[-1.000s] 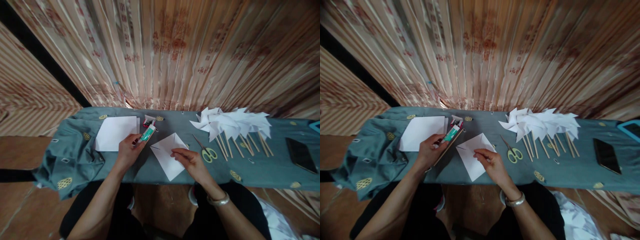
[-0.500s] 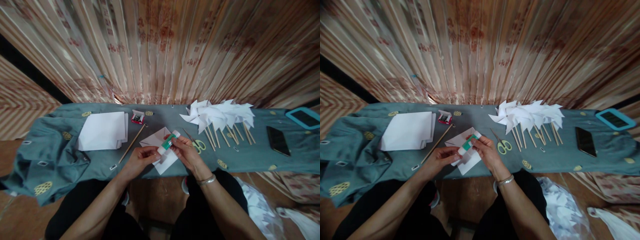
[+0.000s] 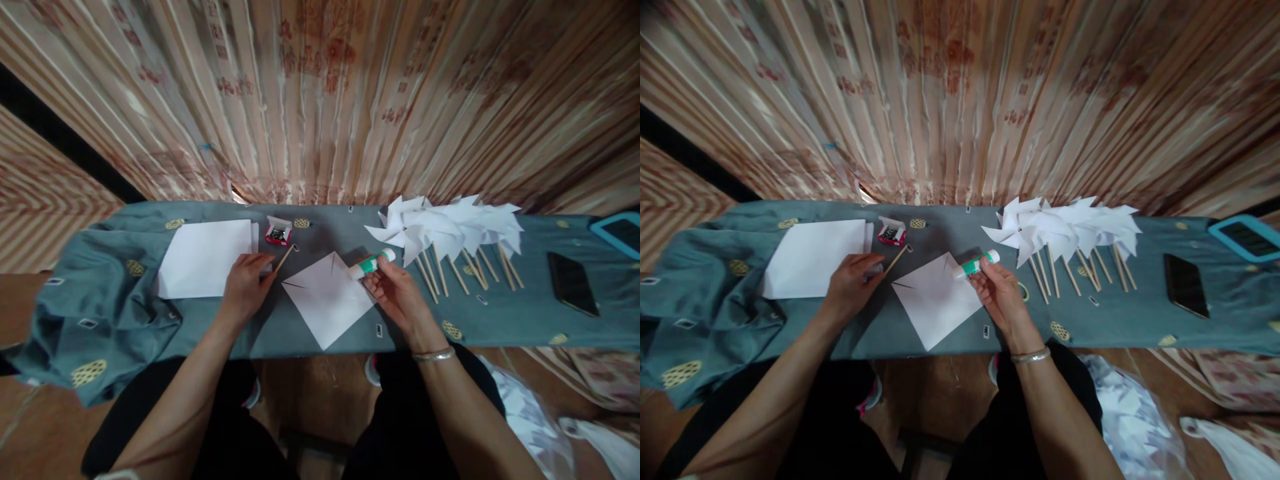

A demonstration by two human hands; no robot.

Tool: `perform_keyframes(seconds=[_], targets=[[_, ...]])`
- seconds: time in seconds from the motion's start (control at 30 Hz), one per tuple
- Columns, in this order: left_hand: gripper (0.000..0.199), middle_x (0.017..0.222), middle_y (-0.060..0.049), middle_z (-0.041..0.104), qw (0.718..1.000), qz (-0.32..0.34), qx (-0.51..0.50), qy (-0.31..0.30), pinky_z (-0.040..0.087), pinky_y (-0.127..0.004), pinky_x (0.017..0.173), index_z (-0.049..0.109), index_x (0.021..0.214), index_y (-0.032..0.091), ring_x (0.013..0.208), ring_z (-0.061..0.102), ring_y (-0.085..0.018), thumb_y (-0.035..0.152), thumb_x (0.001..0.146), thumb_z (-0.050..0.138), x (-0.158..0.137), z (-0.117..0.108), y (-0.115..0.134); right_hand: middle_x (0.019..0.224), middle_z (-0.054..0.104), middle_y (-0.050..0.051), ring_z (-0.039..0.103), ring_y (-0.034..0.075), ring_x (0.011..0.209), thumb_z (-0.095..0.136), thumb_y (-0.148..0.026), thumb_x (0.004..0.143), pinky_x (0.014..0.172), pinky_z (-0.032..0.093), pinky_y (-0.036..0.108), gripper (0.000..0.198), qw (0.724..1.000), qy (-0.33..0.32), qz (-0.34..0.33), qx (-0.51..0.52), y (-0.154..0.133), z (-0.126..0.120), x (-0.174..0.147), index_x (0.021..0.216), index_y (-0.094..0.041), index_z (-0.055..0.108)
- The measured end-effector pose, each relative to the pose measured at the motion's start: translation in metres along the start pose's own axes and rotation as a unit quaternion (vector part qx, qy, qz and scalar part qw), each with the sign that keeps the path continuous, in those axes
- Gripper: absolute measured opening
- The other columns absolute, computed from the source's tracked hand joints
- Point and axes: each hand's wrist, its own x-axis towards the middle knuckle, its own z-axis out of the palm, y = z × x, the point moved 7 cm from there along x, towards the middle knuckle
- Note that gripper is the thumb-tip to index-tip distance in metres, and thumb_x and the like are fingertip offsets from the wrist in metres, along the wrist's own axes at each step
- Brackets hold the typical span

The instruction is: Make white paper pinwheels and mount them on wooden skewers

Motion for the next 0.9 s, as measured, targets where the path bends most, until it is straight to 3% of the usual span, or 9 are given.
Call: perform_keyframes(seconds=[0.13, 0.23, 0.33, 0.5, 0.67, 0.9], targets=[[0.032, 0.128, -0.012, 0.063, 0.995, 0.084, 0.003, 0.048, 0.045, -0.047, 0.102, 0.063, 0.119, 0.016, 0.118, 0.054, -0.028, 0.025, 0.091, 0.05, -0.013, -0.005, 0.037, 0.077, 0.072, -0.001, 0.063, 0.011, 0.067, 0.087, -0.039, 0.059, 0.068, 0.054, 0.025, 0.029, 0.995, 0.008, -0.06, -0.073, -0.008, -0.001, -0.002, 0.078, -0.021, 0.072], [0.033, 0.132, -0.01, 0.061, 0.982, 0.183, -0.035, -0.032, 0.043, -0.044, 0.106, 0.06, 0.123, 0.018, 0.124, 0.052, -0.024, 0.022, 0.096, 0.042, -0.034, 0.01, 0.077, 0.082, 0.073, -0.001, 0.064, 0.014, 0.073, 0.084, -0.037, 0.062, 0.074, 0.053, 0.029, 0.029, 0.982, -0.012, -0.103, -0.161, -0.009, 0.006, -0.006, 0.086, -0.025, 0.073], [0.035, 0.14, -0.013, 0.054, 0.967, 0.221, -0.03, -0.127, 0.034, -0.052, 0.112, 0.059, 0.127, 0.019, 0.136, 0.04, -0.029, 0.03, 0.096, 0.045, -0.054, 0.035, 0.099, 0.082, 0.073, -0.002, 0.064, 0.015, 0.075, 0.079, -0.039, 0.069, 0.074, 0.052, 0.031, 0.025, 0.965, -0.043, -0.117, -0.232, -0.004, 0.014, -0.011, 0.089, -0.026, 0.072], [0.047, 0.152, -0.015, 0.037, 0.963, 0.211, -0.004, -0.166, 0.023, -0.064, 0.112, 0.052, 0.135, 0.028, 0.144, 0.025, -0.037, 0.042, 0.09, 0.056, -0.063, 0.058, 0.102, 0.086, 0.072, 0.0, 0.065, 0.017, 0.078, 0.073, -0.036, 0.077, 0.072, 0.052, 0.031, 0.023, 0.93, -0.064, -0.134, -0.336, 0.0, 0.02, -0.018, 0.096, -0.024, 0.069], [0.045, 0.148, -0.017, 0.043, 0.961, 0.203, 0.004, -0.187, 0.024, -0.062, 0.113, 0.057, 0.13, 0.023, 0.143, 0.029, -0.037, 0.043, 0.089, 0.058, -0.062, 0.063, 0.1, 0.093, 0.073, 0.002, 0.067, 0.019, 0.087, 0.07, -0.037, 0.08, 0.082, 0.053, 0.034, 0.024, 0.905, -0.075, -0.157, -0.389, 0.002, 0.023, -0.021, 0.099, -0.023, 0.067], [0.044, 0.148, -0.016, 0.044, 0.963, 0.201, -0.005, -0.18, 0.025, -0.061, 0.113, 0.058, 0.129, 0.023, 0.142, 0.03, -0.036, 0.043, 0.09, 0.058, -0.062, 0.062, 0.101, 0.095, 0.072, 0.004, 0.067, 0.021, 0.085, 0.07, -0.037, 0.079, 0.078, 0.053, 0.036, 0.027, 0.835, -0.06, -0.183, -0.516, 0.004, 0.026, -0.025, 0.102, -0.023, 0.066]])
